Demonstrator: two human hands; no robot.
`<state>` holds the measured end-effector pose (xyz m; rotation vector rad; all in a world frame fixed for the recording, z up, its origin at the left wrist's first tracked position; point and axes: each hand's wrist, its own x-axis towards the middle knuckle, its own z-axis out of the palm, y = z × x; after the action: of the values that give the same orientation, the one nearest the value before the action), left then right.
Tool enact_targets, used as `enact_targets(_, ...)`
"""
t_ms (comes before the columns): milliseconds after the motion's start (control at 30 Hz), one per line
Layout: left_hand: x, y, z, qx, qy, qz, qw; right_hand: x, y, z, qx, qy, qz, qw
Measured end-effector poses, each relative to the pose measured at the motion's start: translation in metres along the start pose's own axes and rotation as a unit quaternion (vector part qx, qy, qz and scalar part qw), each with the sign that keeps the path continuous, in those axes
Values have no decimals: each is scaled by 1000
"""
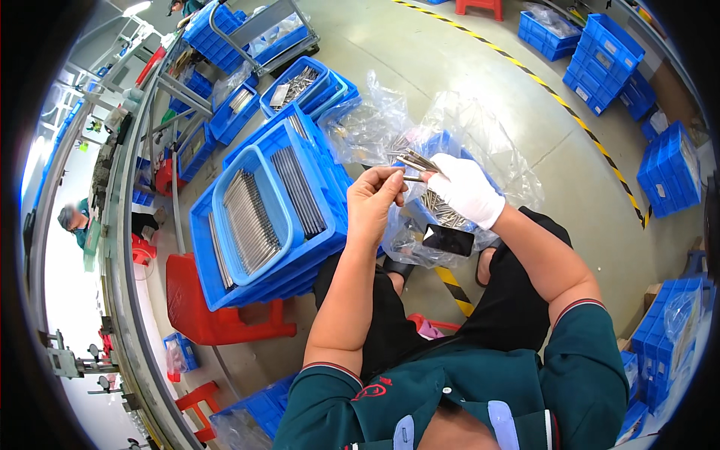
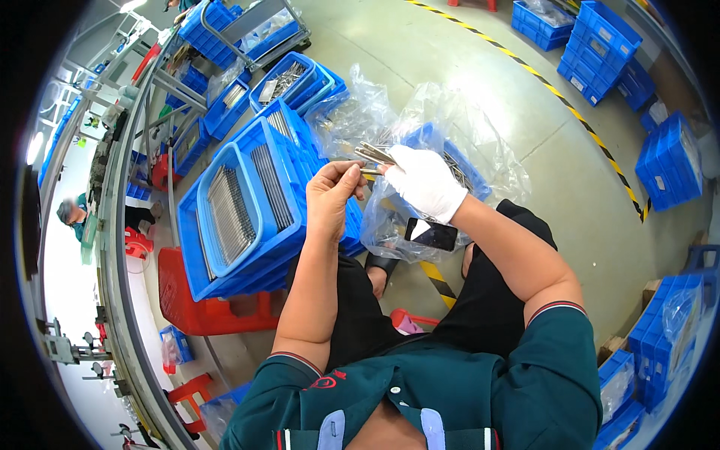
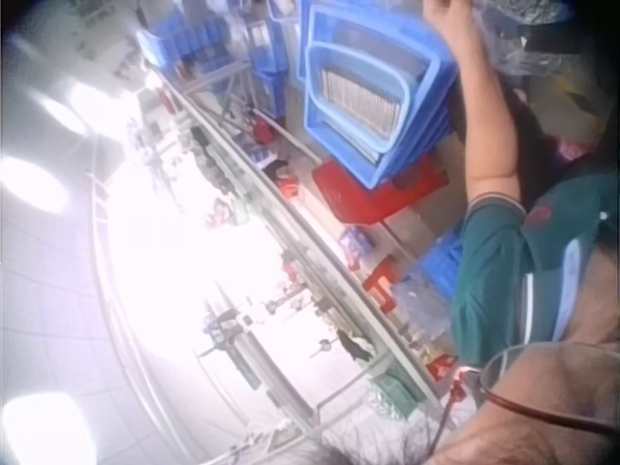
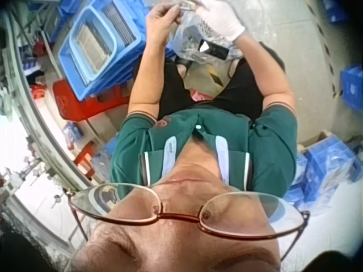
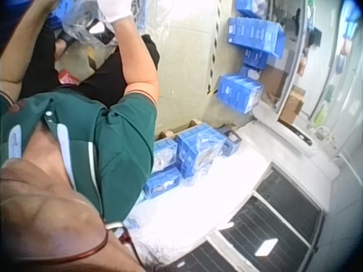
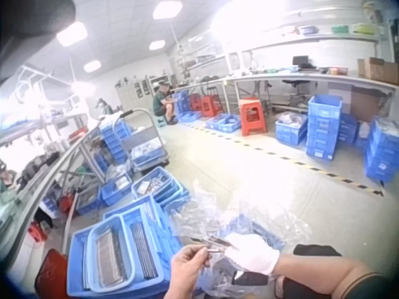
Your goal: The person picks up small metal rods from a plastic bag and places them into a blue plastic crate. The person repeatedly transfers the rods from the bag to the crate, arranging them in rows.
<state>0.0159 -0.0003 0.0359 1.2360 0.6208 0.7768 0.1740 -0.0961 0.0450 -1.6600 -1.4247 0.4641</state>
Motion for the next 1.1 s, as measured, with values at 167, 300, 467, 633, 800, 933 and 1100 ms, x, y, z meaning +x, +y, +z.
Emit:
enact_targets(167, 3, 4, -14, 38, 62, 17, 997, 1, -1, -7, 18, -28, -1, 999)
enact_targets(300, 6, 9, -17, -75, 27, -13, 997, 2, -8, -13, 102, -97, 37, 989)
enact_targets(467, 4, 8, -15, -142, -32, -57, 988, 1, -13, -13, 153, -138, 74, 976)
enact_targets(633, 3, 10, -18, -110, -46, -52, 992, 1, -8, -12, 146, -143, 65, 977)
enact_targets(800, 1, 19, -22, -65, -84, -46, 993, 2, -9, -20, 262, -211, 150, 930)
enact_targets(933, 1, 15, -25, -82, -84, -67, 991, -1, -7, -14, 182, -162, 65, 968)
enact_targets(1100, 0, 12, -27, -149, -94, -85, 981, 0, -10, -12, 201, -162, 70, 963)
